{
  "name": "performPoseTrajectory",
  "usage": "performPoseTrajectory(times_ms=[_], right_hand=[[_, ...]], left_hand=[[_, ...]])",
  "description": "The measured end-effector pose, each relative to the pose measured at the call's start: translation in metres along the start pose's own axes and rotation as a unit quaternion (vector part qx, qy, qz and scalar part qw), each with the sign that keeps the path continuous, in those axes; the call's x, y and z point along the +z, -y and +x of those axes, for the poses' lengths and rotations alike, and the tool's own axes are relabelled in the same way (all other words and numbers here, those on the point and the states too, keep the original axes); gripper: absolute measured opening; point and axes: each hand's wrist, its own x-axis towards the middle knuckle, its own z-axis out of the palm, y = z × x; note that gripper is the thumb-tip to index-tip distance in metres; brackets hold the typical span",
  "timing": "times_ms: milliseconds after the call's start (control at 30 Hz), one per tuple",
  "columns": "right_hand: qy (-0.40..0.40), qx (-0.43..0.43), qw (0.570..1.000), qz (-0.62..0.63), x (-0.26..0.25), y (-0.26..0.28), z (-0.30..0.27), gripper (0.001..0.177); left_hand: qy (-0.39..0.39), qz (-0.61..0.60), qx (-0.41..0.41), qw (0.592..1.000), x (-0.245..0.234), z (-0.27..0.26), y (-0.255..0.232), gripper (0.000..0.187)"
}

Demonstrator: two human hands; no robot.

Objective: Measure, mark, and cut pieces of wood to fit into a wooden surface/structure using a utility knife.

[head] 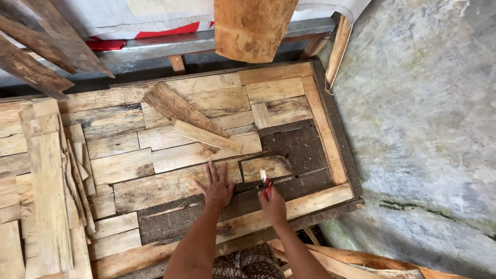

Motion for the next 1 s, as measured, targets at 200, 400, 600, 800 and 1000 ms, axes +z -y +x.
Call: performPoseTrajectory(times_ms=[200,400,600,800,1000], right_hand=[[-0.108,-0.039,0.984,0.138,-0.018,0.033,0.097,0.018],[-0.070,0.046,0.990,0.117,-0.016,0.055,0.146,0.022],[-0.106,0.010,0.983,0.146,-0.001,0.040,0.155,0.022],[-0.092,-0.044,0.977,0.185,-0.007,0.079,0.113,0.013],[-0.066,-0.118,0.971,0.199,-0.013,0.094,0.095,0.014]], left_hand=[[0.000,-0.009,0.001,1.000,0.004,0.000,0.000,0.080],[-0.007,-0.015,0.001,1.000,0.000,-0.001,-0.001,0.079],[0.025,-0.007,-0.010,1.000,-0.005,0.000,-0.004,0.078],[0.011,-0.015,-0.011,1.000,-0.008,-0.003,-0.005,0.079],[0.013,-0.014,-0.011,1.000,-0.005,-0.001,-0.004,0.080]])
